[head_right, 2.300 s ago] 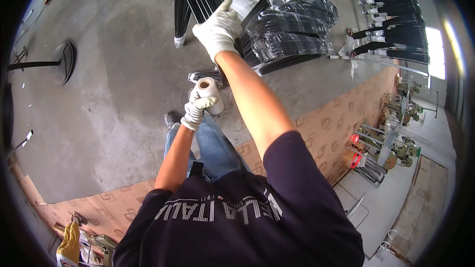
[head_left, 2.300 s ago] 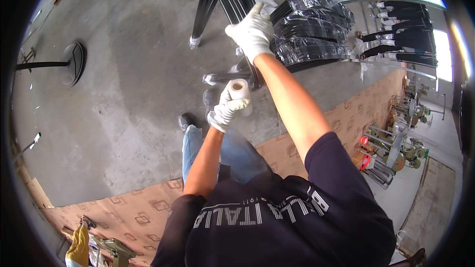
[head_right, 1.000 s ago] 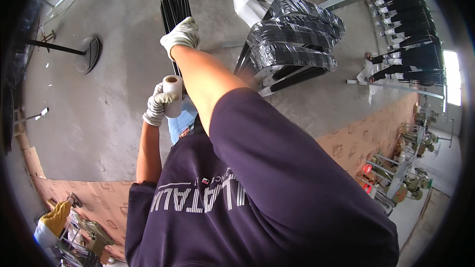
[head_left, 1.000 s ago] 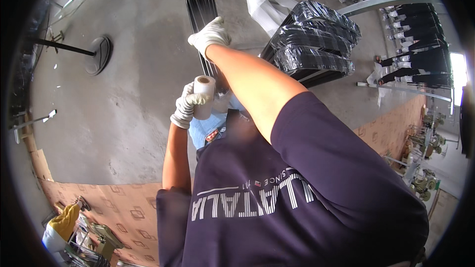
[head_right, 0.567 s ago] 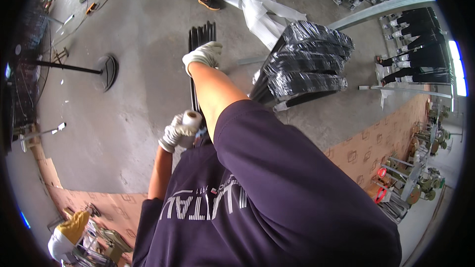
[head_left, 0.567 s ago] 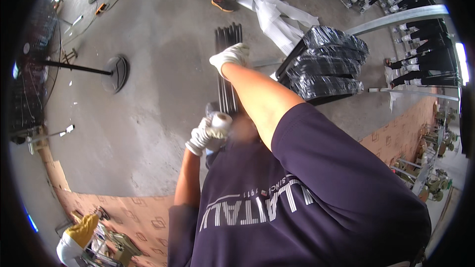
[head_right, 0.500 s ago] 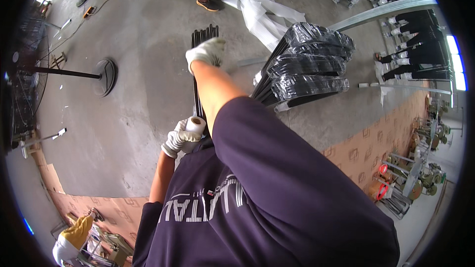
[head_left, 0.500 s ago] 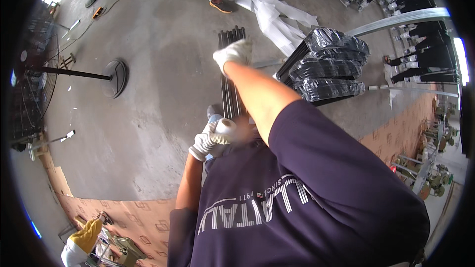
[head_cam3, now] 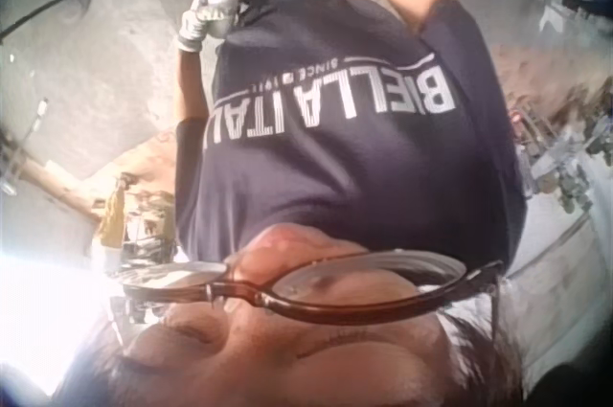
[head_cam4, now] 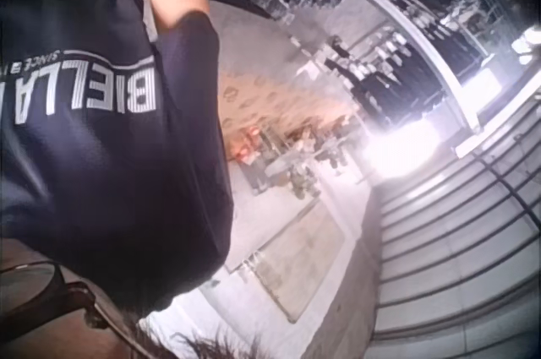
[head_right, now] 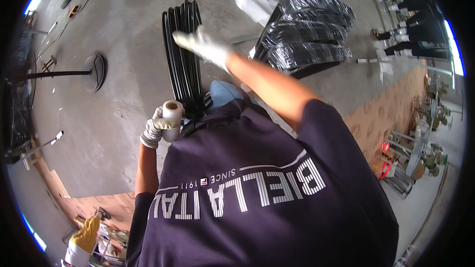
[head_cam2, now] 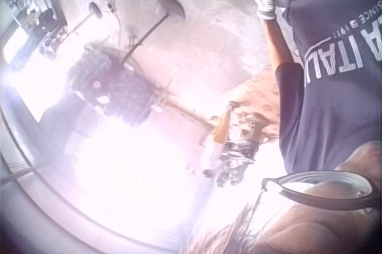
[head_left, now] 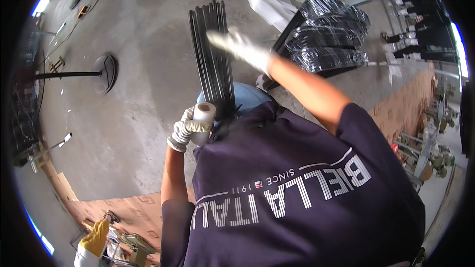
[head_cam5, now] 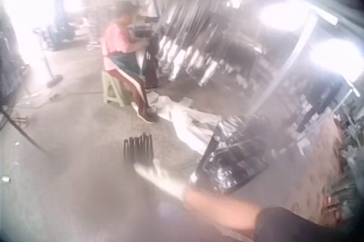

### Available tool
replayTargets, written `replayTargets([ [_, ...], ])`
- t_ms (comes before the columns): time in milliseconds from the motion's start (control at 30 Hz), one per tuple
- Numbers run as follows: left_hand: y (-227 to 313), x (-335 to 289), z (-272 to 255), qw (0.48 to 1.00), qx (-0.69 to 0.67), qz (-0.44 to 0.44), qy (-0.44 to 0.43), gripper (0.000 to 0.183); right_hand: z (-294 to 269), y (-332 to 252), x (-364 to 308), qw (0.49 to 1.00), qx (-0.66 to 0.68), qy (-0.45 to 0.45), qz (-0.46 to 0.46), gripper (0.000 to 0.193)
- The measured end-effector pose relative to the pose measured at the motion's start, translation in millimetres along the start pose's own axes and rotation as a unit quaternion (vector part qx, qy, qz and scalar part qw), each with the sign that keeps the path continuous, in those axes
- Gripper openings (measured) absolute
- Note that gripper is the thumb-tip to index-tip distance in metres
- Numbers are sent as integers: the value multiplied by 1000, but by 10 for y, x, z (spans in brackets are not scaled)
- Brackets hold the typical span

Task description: The person wraps bundles of black metal frames with plastic wrap. They take a bundle of frames from a metal rack, wrap plastic film around the ends and middle of the bundle by hand, and then place the wrapped bundle on a pile on the floor.

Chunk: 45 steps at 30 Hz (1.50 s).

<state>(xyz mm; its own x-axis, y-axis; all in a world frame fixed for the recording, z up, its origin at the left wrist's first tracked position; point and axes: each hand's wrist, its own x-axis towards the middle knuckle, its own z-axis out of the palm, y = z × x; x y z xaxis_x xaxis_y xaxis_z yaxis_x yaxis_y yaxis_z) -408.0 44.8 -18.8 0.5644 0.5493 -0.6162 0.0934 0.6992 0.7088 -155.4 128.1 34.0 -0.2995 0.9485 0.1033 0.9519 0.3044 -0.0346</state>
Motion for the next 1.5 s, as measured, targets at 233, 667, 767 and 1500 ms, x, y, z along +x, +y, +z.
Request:
replayTargets([
  [233, -331, 72, -50, 963, -212, 65, -151, 73, 51, -342, -812, 885, 149, -32, -439, 45],
  [667, -653, 282, -475, 962, -88, 258, -34, 54, 277, -485, -576, 810, 35, -64, -582, 23],
  [767, -676, 70, -326, 957, -70, 272, 69, 52, 269, -499, -565, 819, 42, -90, -565, 15],
  [1500, -611, 251, 1477, 868, 209, 313, 324, 49, -201, -152, -1250, 693, 637, -328, 80, 52],
])
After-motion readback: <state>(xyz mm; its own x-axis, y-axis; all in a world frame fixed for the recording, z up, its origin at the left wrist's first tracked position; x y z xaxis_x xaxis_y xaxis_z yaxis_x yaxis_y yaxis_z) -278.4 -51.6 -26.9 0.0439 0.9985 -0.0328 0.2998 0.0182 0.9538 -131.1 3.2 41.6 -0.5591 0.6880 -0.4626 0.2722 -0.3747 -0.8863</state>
